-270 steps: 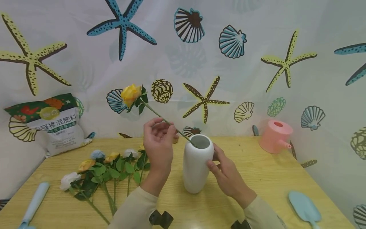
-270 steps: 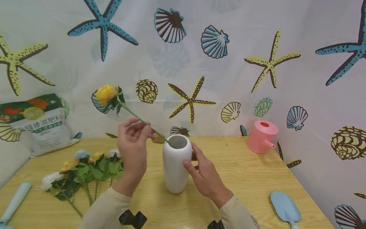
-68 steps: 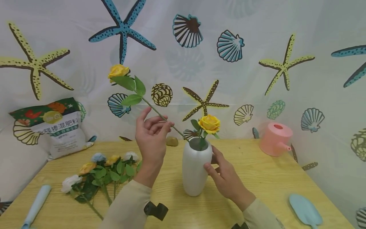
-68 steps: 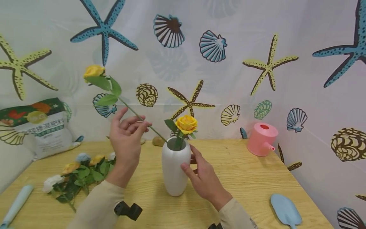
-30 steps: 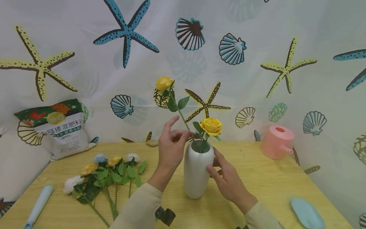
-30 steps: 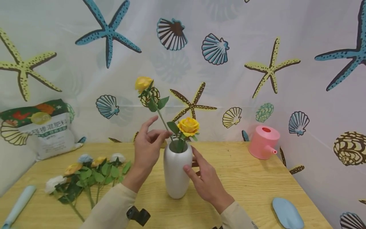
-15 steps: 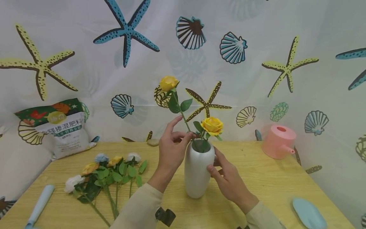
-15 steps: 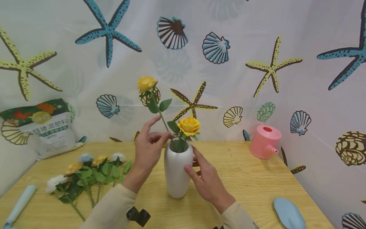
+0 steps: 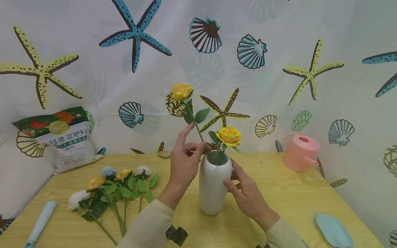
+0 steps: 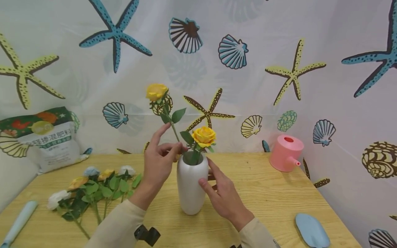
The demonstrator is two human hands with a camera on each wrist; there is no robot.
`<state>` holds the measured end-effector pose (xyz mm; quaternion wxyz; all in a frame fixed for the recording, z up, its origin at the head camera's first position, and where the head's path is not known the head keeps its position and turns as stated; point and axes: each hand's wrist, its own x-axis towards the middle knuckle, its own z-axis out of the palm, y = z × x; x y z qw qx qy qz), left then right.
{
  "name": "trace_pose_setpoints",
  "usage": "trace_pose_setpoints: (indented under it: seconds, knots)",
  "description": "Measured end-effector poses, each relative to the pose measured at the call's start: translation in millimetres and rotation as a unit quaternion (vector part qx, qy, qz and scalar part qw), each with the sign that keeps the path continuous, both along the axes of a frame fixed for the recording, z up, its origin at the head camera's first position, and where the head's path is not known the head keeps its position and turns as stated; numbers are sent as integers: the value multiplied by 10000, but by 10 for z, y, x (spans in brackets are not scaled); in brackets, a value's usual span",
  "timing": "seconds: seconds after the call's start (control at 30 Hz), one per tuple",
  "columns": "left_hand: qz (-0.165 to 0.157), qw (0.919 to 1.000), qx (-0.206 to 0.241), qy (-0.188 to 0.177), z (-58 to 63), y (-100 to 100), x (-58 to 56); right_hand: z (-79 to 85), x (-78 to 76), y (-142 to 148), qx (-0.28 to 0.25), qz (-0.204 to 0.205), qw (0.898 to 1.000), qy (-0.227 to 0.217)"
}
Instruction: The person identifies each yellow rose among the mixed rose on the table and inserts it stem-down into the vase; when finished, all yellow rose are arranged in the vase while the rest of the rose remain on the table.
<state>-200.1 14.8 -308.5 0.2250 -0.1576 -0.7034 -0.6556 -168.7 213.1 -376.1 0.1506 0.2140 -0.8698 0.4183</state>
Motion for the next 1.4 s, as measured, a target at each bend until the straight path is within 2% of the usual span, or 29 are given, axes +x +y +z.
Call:
trace_pose_setpoints:
  seconds: [0.17,0.4,0.7,1.07,1.4]
  knots:
    - [156,9998,-128,-18,-7,35,4,5,-6,6,-33,34,10000,-62]
    - [395,9992,-26,76,28,94,22,17,-3,13,-4,-42,9999,-163]
    - [602,9980,-173,-50,15,123,29,17,2,2,11,-24,9999,-127]
    - [356,9982,-278,-393,-18,117,45,9,-2,0,55,-27,10000,-21]
    - [258,9973,-270,-636,-51,114,42,6,-11,5,33,-1,10000,-19]
